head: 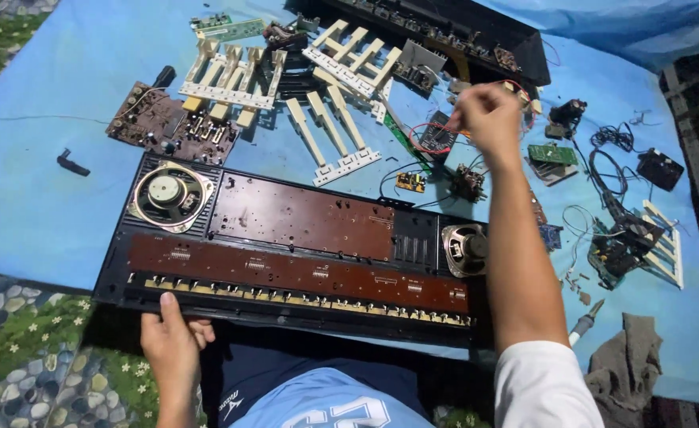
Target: The person uses a soldering iron to work on the circuit board of a disassembled electronic device. They then flip the device over and use a brush to clean the surface of the chassis.
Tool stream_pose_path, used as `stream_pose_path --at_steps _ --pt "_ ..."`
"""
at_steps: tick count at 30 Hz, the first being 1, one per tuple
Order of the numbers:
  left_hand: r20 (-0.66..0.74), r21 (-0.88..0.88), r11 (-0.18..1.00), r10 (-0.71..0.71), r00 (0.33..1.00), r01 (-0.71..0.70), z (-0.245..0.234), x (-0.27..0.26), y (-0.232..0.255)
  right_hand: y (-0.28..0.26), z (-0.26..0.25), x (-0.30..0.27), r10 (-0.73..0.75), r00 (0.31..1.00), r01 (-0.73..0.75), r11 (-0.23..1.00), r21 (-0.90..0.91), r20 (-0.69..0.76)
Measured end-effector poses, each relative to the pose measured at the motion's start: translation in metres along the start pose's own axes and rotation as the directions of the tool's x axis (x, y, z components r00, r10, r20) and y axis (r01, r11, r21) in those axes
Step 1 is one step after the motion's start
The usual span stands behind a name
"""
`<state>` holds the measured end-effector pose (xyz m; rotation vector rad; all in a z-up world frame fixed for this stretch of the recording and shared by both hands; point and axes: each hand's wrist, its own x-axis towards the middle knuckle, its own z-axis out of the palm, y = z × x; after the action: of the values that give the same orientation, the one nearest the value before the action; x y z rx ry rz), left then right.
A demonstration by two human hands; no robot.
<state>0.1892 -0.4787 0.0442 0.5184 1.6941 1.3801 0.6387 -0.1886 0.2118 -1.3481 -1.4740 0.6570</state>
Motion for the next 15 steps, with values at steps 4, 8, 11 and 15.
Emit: stream_pose_path --at_steps 4,8,11,15 --pt "0.075 -0.227 0.972 -0.037 0.996 0.053 -0.013 0.012 -0.023 0.01 0.014 -0.024 0.324 0.946 -0.324 0.946 -0.016 -0.008" --pt "0.12 -0.313 0.949 0.011 0.993 0.027 -0.015 0.01 -0.026 0.03 0.006 -0.029 0.291 0.957 -0.29 0.955 -0.07 0.01" --pt "0.108 -0.322 0.947 0.014 0.994 0.022 -0.024 0.021 -0.049 0.045 -0.002 -0.026 0.186 0.983 -0.182 0.964 -0.195 -0.002" --pt "0.009 -0.288 0.944 -0.164 0.986 0.16 -0.045 0.063 -0.1 0.051 -0.023 -0.023 0.027 0.995 -0.024 0.999 0.025 -0.094"
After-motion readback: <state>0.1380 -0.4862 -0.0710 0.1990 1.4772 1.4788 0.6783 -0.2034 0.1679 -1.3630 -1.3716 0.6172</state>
